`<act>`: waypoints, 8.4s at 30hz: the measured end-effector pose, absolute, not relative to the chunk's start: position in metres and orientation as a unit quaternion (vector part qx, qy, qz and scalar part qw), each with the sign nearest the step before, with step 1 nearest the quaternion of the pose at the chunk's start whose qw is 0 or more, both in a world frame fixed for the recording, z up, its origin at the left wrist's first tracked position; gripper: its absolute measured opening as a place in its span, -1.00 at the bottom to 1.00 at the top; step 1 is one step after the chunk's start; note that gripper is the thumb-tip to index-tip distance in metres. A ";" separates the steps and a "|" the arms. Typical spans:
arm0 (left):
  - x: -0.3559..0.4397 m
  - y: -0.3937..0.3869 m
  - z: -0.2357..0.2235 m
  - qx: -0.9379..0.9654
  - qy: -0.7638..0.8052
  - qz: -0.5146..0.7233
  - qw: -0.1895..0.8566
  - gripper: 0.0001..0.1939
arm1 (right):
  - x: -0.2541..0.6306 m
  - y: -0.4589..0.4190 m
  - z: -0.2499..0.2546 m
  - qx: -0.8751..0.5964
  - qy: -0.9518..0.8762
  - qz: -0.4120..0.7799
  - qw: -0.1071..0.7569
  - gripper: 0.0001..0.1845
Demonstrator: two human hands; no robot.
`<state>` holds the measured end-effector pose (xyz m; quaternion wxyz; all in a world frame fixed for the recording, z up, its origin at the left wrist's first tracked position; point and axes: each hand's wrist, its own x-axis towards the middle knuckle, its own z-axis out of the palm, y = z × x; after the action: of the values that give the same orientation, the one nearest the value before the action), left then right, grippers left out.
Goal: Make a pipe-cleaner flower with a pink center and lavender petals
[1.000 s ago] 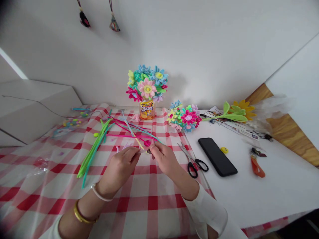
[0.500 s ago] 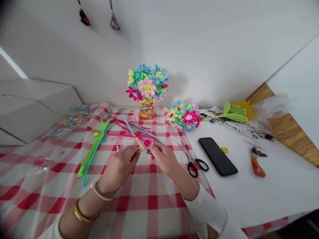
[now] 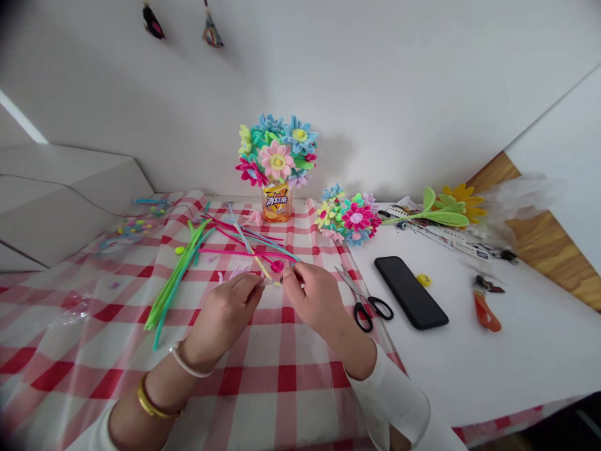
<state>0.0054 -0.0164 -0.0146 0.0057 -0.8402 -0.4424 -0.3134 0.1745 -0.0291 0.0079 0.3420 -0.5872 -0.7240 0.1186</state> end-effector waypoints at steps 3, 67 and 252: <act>0.005 -0.017 -0.015 -0.840 -0.446 -0.307 0.017 -0.86 | 0.173 -0.029 0.008 -0.580 -0.737 0.088 0.336 -0.69; 0.007 -0.018 -0.013 -0.838 -0.444 -0.317 -0.021 -0.84 | 0.172 -0.029 0.004 -0.581 -0.745 0.071 0.321 -0.66; 0.014 -0.020 -0.017 -0.669 -0.402 -0.451 -0.433 -0.81 | 0.186 -0.032 0.015 -0.404 -0.776 0.044 0.482 -0.71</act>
<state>0.0144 -0.0204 -0.0172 -0.4329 -0.6687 -0.4024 -0.4511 0.1865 -0.0320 0.0149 0.4820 -0.4040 -0.7762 0.0444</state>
